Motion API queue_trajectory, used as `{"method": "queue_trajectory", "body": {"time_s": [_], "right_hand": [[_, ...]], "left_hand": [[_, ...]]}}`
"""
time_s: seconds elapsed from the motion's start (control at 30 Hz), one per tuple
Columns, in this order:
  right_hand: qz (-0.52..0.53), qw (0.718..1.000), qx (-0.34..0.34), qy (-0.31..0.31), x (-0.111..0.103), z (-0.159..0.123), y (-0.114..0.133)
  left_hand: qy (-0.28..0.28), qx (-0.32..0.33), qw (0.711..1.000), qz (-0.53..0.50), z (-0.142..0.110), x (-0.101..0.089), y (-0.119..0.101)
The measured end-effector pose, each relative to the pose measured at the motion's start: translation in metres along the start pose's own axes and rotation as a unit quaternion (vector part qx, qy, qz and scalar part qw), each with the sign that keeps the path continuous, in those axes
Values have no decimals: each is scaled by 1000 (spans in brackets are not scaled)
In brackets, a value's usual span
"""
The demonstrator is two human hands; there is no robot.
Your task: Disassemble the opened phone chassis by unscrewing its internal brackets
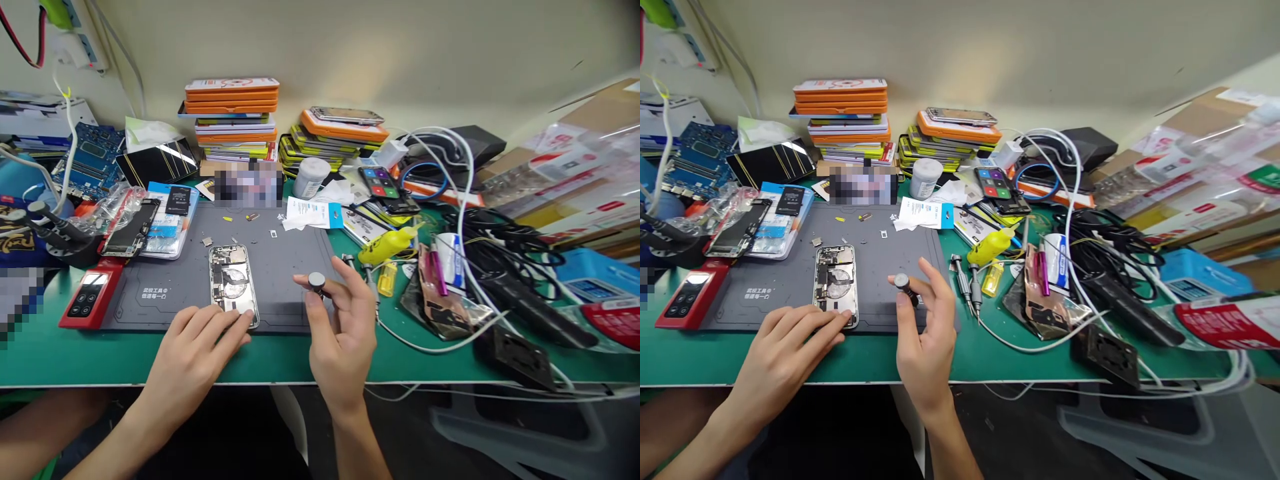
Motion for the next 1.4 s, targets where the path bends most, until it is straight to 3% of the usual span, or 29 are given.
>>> {"method": "queue_trajectory", "body": {"time_s": [0.13,0.47,0.57,0.7,0.87,1.0,1.1,1.23,1.4], "right_hand": [[5,1000,2,2,0,0,-1],[-24,1000,-12,-3,1,2,1],[-125,989,-73,-17,-3,2,3],[-291,936,-196,-32,-15,3,10],[-244,962,-113,-36,-24,14,17],[-32,998,-47,0,3,19,32],[81,988,26,128,43,16,37],[116,955,67,266,85,6,32],[91,938,97,320,102,0,23]], "left_hand": [[-3,-8,1000,24,-9,-3,-5],[2,-123,992,-20,-15,7,-11],[-3,-170,985,-24,-20,8,-17],[-14,-200,980,-12,-27,9,-26],[-32,-212,977,-8,-29,10,-27],[-5,-201,979,-26,-28,11,-23],[6,-189,982,-23,-28,11,-21],[15,-187,982,-5,-28,11,-19],[5,-180,984,-4,-30,12,-18]]}}
Point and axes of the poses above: each hand's wrist, its own z-axis towards the middle knuckle, its own x-axis out of the palm, y = z × x, the point moved 3 cm from there along z, towards the middle knuckle, and after that the axes turned 7 degrees about z, right-handed, at the moved point
